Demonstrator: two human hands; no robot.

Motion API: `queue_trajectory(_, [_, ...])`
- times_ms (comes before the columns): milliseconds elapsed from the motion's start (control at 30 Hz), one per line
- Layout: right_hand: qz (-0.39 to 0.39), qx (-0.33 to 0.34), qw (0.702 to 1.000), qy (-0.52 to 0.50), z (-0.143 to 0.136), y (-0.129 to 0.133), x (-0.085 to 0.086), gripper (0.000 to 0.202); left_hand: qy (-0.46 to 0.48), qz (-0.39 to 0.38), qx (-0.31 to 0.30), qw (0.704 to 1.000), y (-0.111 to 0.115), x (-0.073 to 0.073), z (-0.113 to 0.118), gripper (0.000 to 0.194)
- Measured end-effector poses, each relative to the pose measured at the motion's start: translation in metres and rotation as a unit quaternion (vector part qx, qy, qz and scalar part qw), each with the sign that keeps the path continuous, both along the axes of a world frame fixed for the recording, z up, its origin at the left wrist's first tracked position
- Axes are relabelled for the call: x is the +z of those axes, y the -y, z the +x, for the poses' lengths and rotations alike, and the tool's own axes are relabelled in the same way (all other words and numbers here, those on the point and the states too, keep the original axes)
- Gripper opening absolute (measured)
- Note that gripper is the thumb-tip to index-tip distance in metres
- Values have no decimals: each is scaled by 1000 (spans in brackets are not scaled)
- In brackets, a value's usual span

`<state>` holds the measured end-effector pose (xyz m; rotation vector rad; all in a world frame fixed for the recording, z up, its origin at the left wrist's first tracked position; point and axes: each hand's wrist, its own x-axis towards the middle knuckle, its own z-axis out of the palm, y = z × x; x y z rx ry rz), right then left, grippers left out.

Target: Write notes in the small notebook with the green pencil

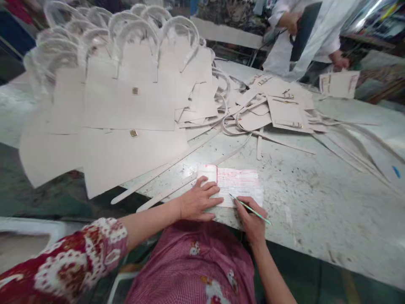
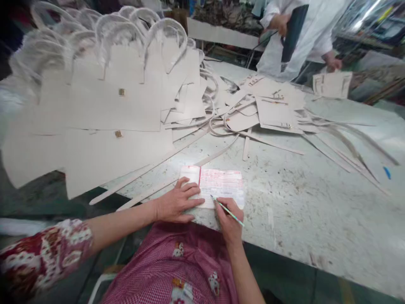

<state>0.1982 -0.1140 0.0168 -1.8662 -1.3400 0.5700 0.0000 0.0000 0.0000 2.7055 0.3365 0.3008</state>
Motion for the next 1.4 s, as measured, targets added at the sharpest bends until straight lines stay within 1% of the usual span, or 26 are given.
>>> queue_trajectory(67, [-2, -32, 999, 8, 0, 0, -1, 9, 4, 1, 3, 1000, 1, 0, 1, 48])
queue_trajectory(167, [-15, -53, 998, 15, -2, -1, -1, 10, 8, 1, 4, 1000, 2, 0, 2, 48])
queue_trajectory(300, [-27, -27, 999, 13, -9, -2, 3, 14, 9, 2, 3, 1000, 2, 2, 2, 47])
queue_trajectory(367, [-27, -30, 999, 7, -12, -3, 2, 13, 11, 3, 4, 1000, 1, 3, 2, 47])
queue_trajectory(433, [-41, -66, 997, -14, -15, -4, -1, 12, 13, 3, 4, 1000, 1, 4, 2, 47])
queue_trajectory(500, [-54, -112, 991, -44, -16, -5, -4, 15, 15, 4, 5, 1000, 1, 3, 2, 47])
queue_trajectory(600, [-47, -140, 986, -79, -16, -5, -8, 19, 13, 5, 4, 1000, 1, 3, 3, 47])
queue_trajectory(700, [-31, -135, 987, -76, -15, -4, -9, 17, 11, 3, 5, 1000, 1, 2, 3, 48])
queue_trajectory(833, [-14, -106, 993, -56, -15, -1, -8, 10, 13, 2, 7, 1000, 1, 3, 3, 47])
queue_trajectory(967, [2, -91, 996, -14, -16, 1, -7, 6, 14, 3, 6, 1000, 1, 3, 3, 47])
queue_trajectory(1033, [8, -98, 995, -8, -16, 1, -7, 7, 15, 3, 5, 1000, 1, 4, 3, 47])
queue_trajectory(1167, [0, -133, 990, -41, -18, -1, -8, 9, 10, 3, 1, 1000, 1, 5, 3, 46])
queue_trajectory(1300, [-8, -136, 989, -56, -18, -1, -8, 10, 8, 3, -3, 1000, 0, 6, 4, 47])
queue_trajectory(1400, [6, -152, 987, -56, -16, 0, -9, 11, 9, 3, -8, 1000, 0, 6, 4, 44])
